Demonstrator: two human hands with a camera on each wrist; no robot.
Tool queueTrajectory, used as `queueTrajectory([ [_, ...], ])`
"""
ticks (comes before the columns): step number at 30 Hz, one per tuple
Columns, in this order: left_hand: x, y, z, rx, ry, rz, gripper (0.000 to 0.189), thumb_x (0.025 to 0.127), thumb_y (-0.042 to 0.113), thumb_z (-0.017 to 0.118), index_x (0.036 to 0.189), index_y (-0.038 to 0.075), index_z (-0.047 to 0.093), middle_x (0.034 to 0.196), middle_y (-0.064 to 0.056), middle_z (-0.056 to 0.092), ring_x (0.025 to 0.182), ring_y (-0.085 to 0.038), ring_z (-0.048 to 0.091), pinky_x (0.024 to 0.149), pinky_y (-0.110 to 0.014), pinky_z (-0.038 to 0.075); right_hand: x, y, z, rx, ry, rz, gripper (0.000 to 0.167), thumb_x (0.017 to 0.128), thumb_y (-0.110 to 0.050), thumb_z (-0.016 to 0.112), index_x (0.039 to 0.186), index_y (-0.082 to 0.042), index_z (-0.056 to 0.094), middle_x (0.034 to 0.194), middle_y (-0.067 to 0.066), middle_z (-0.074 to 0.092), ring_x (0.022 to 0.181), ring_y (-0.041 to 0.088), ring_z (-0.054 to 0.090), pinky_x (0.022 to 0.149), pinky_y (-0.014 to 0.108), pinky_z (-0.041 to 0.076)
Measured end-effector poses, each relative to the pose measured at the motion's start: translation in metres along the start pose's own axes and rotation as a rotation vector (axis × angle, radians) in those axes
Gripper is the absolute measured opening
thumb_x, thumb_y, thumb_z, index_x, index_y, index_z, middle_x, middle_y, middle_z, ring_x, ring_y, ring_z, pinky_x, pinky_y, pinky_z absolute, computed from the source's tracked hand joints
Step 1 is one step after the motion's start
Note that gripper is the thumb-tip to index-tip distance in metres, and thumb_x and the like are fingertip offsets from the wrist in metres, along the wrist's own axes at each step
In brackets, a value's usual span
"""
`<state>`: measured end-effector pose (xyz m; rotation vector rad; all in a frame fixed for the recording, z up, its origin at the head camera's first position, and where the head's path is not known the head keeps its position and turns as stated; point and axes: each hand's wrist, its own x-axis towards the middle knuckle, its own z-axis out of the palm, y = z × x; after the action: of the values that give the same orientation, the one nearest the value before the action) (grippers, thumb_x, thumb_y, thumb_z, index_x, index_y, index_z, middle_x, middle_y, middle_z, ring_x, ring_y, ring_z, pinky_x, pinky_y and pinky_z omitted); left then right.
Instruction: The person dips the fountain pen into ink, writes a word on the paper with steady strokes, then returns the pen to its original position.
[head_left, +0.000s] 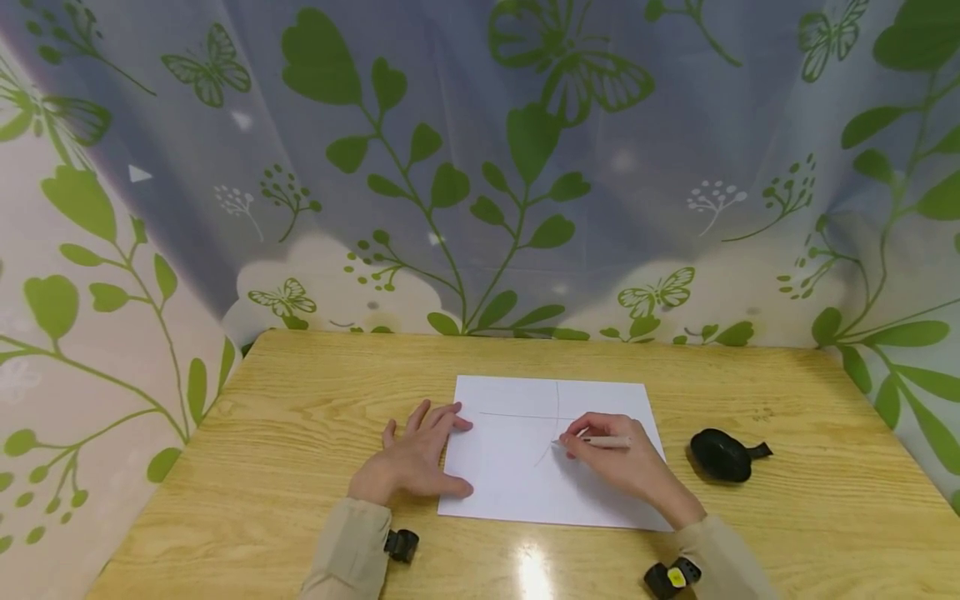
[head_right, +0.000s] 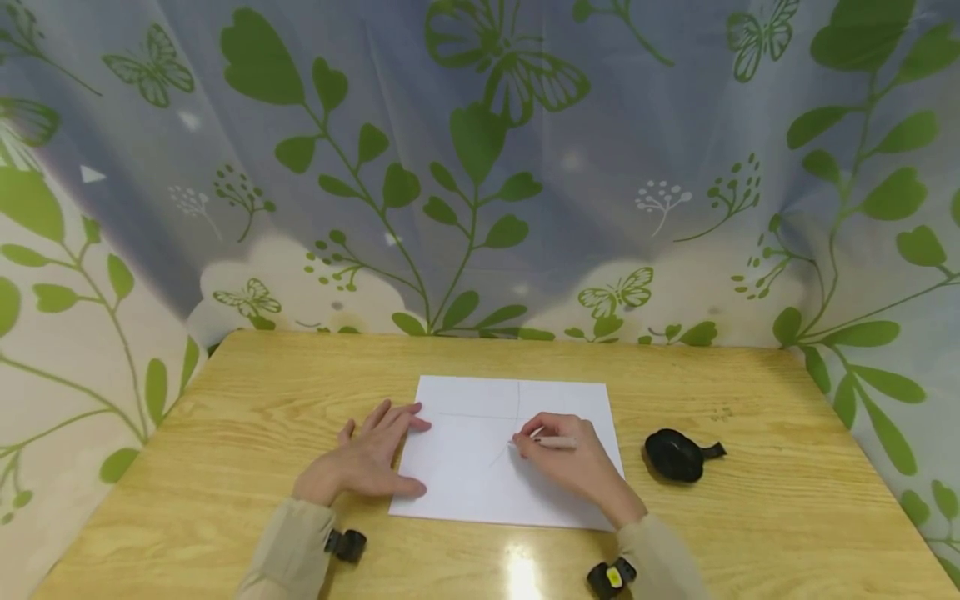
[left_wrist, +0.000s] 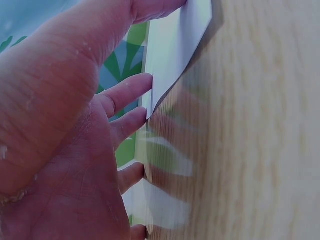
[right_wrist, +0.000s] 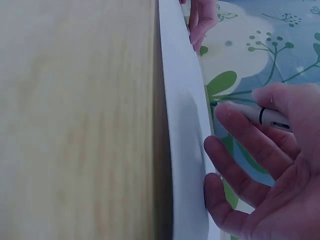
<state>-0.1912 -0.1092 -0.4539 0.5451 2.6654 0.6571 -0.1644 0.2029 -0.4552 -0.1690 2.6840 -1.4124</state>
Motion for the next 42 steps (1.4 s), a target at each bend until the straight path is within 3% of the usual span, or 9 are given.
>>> queueTrajectory([
  [8,0.000,0.000,0.000,0.001,-0.003,0.001,0.074,0.076,0.044,0.084,0.139,0.028,0.050,0.169,0.008,0.026,0.160,-0.037,0.007,0.113,-0.082,0.004,0.015,0.008,-0.008,-0.004,0.080,-0.023,0.016,0.096,-0.026,0.072,0.096,-0.010,0.076,0.082,0.002,0.078,0.072,0.012,0.068,0.063,0.022,0.049],
  [24,-0.001,0.002,-0.002,0.002,-0.001,0.002,0.073,0.076,0.043,0.083,0.139,0.027,0.050,0.169,0.008,0.027,0.160,-0.038,0.008,0.113,-0.082,0.005,0.027,0.012,-0.009,0.017,0.061,-0.019,0.015,0.095,-0.025,0.072,0.096,-0.011,0.077,0.083,0.003,0.080,0.076,0.011,0.072,0.068,0.022,0.053],
  [42,-0.001,0.001,-0.002,-0.002,-0.008,-0.001,0.073,0.076,0.044,0.083,0.139,0.028,0.050,0.169,0.009,0.026,0.160,-0.037,0.007,0.113,-0.082,0.004,0.028,0.008,-0.009,-0.045,0.056,0.001,0.014,0.094,-0.024,0.071,0.093,-0.012,0.077,0.080,0.000,0.079,0.071,0.009,0.067,0.065,0.022,0.050],
])
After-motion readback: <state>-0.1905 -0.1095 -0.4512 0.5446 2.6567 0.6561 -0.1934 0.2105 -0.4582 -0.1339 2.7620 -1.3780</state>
